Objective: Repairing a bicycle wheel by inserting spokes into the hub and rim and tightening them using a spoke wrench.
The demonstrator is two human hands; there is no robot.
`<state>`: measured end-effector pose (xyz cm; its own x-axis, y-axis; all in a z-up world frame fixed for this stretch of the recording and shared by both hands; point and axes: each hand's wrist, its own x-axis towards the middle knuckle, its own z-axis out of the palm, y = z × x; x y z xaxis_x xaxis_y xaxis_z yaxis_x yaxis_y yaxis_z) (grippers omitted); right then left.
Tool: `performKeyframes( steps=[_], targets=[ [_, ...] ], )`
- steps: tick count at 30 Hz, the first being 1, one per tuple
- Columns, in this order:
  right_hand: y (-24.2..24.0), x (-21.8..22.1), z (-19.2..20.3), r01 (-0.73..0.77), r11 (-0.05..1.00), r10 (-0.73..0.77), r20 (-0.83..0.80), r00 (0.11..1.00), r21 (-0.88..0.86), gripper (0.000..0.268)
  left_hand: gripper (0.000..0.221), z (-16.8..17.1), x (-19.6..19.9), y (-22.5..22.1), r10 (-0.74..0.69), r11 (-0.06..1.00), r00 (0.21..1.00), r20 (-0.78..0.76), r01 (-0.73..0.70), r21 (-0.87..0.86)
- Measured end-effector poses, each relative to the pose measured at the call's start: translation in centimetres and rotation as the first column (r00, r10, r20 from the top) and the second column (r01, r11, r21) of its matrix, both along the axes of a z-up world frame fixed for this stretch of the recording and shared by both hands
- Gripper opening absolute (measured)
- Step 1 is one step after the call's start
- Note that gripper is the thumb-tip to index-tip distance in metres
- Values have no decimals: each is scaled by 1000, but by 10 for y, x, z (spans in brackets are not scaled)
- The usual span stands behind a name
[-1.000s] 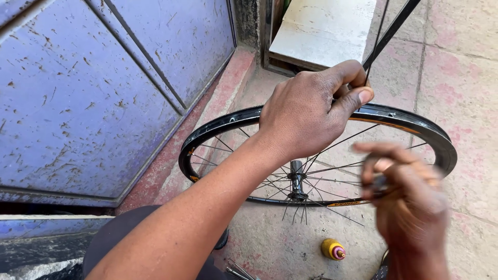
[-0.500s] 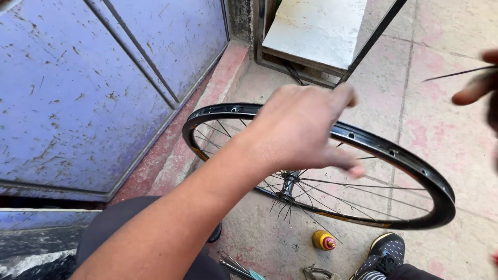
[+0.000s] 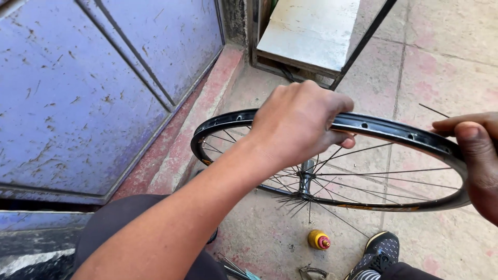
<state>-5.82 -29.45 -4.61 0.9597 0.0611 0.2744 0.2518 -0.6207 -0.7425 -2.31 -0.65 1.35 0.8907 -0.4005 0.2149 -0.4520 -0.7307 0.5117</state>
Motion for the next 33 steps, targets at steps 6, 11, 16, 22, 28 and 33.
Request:
performKeyframes(
  steps=[6,11,16,22,28,33],
  targets=[
    [37,5,26,-1,924,70,168,983,-383,14,31,-42,28,-2,22,997,959,283,-1,-75],
    [32,20,34,53,688,168,230,958,-724,39,46,-67,-9,-16,274,962,725,632,-201,-188],
    [22,54,12,181,594,241,388,890,-784,70,36,-165,-54,-65,671,726,669,320,-506,-465],
    [32,65,10,101,654,203,303,931,-750,66,94,-222,-42,-99,723,462,598,-346,-791,-401],
    [50,51,26,35,701,112,157,981,-713,64,44,-276,-20,-98,775,504,614,-151,-744,-439],
    [43,57,24,39,766,50,121,991,-642,50,12,-286,-2,-104,707,456,675,-208,-661,-595]
  ],
)
